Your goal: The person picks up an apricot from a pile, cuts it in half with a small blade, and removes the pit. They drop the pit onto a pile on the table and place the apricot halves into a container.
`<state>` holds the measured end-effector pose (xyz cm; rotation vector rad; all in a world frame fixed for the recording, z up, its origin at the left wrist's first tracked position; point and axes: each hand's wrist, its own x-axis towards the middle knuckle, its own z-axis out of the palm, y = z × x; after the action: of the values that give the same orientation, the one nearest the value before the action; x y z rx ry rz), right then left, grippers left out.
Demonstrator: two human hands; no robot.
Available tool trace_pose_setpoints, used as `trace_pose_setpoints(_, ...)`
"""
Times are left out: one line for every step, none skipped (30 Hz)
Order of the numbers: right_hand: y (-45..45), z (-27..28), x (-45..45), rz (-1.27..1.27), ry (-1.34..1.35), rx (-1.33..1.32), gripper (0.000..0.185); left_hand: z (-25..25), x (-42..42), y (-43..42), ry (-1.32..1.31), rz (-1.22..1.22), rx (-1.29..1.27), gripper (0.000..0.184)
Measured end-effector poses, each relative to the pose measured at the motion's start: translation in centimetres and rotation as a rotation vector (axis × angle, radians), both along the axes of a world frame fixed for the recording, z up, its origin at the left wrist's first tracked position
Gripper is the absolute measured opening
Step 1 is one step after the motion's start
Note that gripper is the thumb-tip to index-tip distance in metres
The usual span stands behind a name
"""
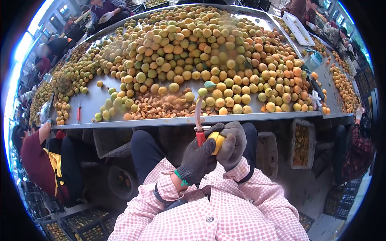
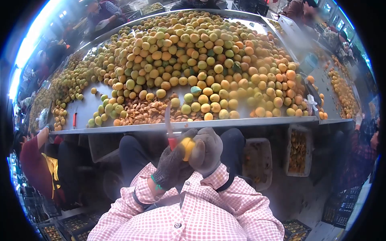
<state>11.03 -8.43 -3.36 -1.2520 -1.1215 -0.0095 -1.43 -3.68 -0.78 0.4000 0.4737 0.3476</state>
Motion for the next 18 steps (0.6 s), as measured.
trace_pose_setpoints(0.2, 0.1, 0.7, 0.002, -0.148, -0.042, 0.011, -0.6, 0.1, 0.4, -0.093, -0.019, -0.067, 0.052)
trace_pose_setpoints(0.3, 0.3, 0.5, 0.004, -0.153, -0.037, 0.011, -0.9, 0.3, 0.3, -0.097, -0.017, -0.062, 0.052)
trace_pose_setpoints(0.3, 0.7, -0.2, 0.071, 0.185, -0.198, 0.013, -1.0, 0.9, 0.2, 0.053, 0.089, 0.14, 0.052)
trace_pose_setpoints(-0.1, 0.9, -0.7, 0.136, 0.526, -0.358, 0.019, -0.9, 1.4, 0.2, 0.203, 0.193, 0.34, 0.053)
trace_pose_setpoints(-0.2, -0.9, -1.2, 0.146, 0.405, -0.391, 0.038, -1.4, 1.0, 0.7, 0.342, 0.153, 0.711, 0.056)
trace_pose_setpoints(-1.2, -1.9, -1.0, 0.14, 0.402, -0.388, 0.038, -1.5, 0.6, 1.0, 0.336, 0.15, 0.713, 0.056)
trace_pose_setpoints(-1.8, 0.7, -1.2, 0.276, 0.801, -0.441, 0.041, -1.2, 0.3, 1.4, 0.319, 0.088, 0.943, 0.059)
trace_pose_setpoints(-2.2, 1.9, -1.5, 0.413, 1.207, -0.484, 0.046, -0.9, 0.1, 1.5, 0.304, 0.021, 1.17, 0.061)
trace_pose_setpoints(-2.5, 1.4, -1.7, 0.45, 1.386, -0.331, 0.047, -0.3, 0.1, 1.8, 0.308, 0.042, 1.566, 0.067)
trace_pose_setpoints(-3.0, 1.0, -2.1, 0.444, 1.397, -0.331, 0.047, 0.3, 0.0, 2.0, 0.312, 0.03, 1.561, 0.067)
trace_pose_setpoints(-3.4, 0.8, -2.3, 0.245, 0.8, -0.374, 0.046, 0.9, 0.2, 2.2, 0.3, -0.014, 1.629, 0.067)
trace_pose_setpoints(-3.5, 0.8, -2.2, 0.046, 0.197, -0.388, 0.045, 1.2, 0.4, 2.5, 0.283, -0.055, 1.702, 0.068)
trace_pose_setpoints(-3.5, 0.8, -2.2, 0.042, 0.195, -0.386, 0.045, 1.0, 0.7, 2.3, 0.213, -0.029, 1.622, 0.068)
trace_pose_setpoints(-3.4, 0.9, -2.2, -0.03, 0.102, -0.338, 0.037, 1.0, 0.8, 2.1, 0.213, -0.028, 1.62, 0.068)
trace_pose_setpoints(-3.3, 1.0, -2.3, -0.101, 0.008, -0.29, 0.029, 1.3, 1.0, 1.8, 0.157, -0.009, 1.506, 0.065)
trace_pose_setpoints(-3.1, 1.2, -2.4, -0.17, -0.083, -0.24, 0.022, 1.4, 1.0, 1.5, 0.104, 0.01, 1.392, 0.061)
trace_pose_setpoints(-1.9, 1.9, -1.9, -0.179, -0.138, -0.039, 0.022, 1.2, 0.9, 0.9, 0.108, 0.012, 1.391, 0.061)
trace_pose_setpoints(-1.8, 2.5, -1.9, -0.178, -0.135, -0.038, 0.022, 0.9, 0.5, 0.2, 0.166, 0.035, 1.232, 0.057)
